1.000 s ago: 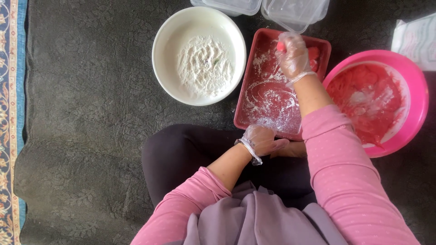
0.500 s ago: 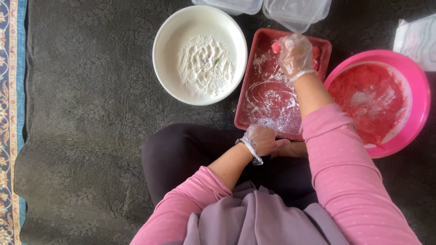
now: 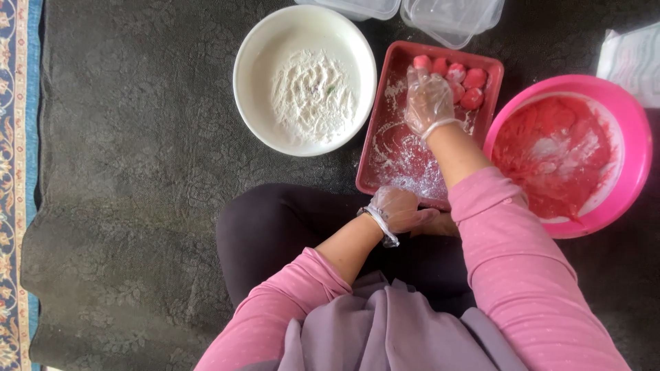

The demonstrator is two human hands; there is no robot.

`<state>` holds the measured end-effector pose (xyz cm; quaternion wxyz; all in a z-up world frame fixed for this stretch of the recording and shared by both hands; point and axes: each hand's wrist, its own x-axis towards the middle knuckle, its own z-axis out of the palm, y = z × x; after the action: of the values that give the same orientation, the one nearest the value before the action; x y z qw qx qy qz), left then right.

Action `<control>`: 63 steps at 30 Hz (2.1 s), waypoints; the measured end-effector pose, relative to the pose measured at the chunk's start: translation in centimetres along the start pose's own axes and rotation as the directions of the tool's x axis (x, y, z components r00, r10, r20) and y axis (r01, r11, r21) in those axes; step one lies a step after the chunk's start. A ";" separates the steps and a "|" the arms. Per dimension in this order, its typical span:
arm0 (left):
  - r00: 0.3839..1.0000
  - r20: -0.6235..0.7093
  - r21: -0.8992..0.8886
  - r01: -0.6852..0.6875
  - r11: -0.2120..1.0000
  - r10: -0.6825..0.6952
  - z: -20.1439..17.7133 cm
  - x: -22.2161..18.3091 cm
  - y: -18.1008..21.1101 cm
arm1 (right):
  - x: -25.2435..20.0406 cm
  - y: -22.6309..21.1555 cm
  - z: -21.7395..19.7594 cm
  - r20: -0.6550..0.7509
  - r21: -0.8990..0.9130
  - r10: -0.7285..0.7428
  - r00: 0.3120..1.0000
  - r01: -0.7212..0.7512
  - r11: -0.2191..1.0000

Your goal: Shape pink dough into small balls and coat them with white powder before placing them in a tray

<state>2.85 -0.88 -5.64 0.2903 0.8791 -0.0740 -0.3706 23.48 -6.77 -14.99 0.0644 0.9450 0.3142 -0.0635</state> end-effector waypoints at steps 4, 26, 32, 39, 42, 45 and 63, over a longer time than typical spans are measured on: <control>0.999 -0.019 0.037 -0.039 0.999 0.040 0.6 0.6 -0.4 | -0.6 0.2 -1.4 0.036 0.299 0.070 0.997 -0.078 0.951; 0.997 -0.017 0.006 0.074 0.997 -0.074 0.0 0.1 0.2 | -17.8 16.9 -4.8 0.199 0.436 0.358 0.912 -0.410 0.801; 0.994 -0.069 0.036 0.084 0.996 -0.082 2.4 2.1 -1.5 | -19.2 15.1 -0.1 0.230 0.138 0.159 0.960 -0.194 0.971; 0.992 -0.080 -0.082 0.087 0.993 -0.093 0.7 0.2 -0.6 | -18.3 17.4 6.7 0.158 -0.401 0.020 0.987 0.045 0.915; 0.991 -0.071 -0.111 0.102 0.988 -0.111 1.0 0.6 -1.0 | -18.7 16.5 4.6 0.082 -0.179 0.001 0.997 0.014 0.984; 0.989 -0.064 -0.159 0.124 0.980 -0.135 0.8 0.3 -0.9 | -19.0 15.5 3.2 0.274 -0.228 0.039 0.961 0.025 0.973; 0.990 -0.063 -0.145 0.115 0.983 -0.125 -0.2 -0.3 -0.1 | -19.4 12.1 -2.8 0.375 0.274 0.303 0.876 -0.417 0.867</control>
<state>2.76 -0.57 -5.44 0.3312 0.8721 0.0159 -0.3598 15.59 -27.28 -8.10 -0.0419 0.9605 0.0992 -0.2566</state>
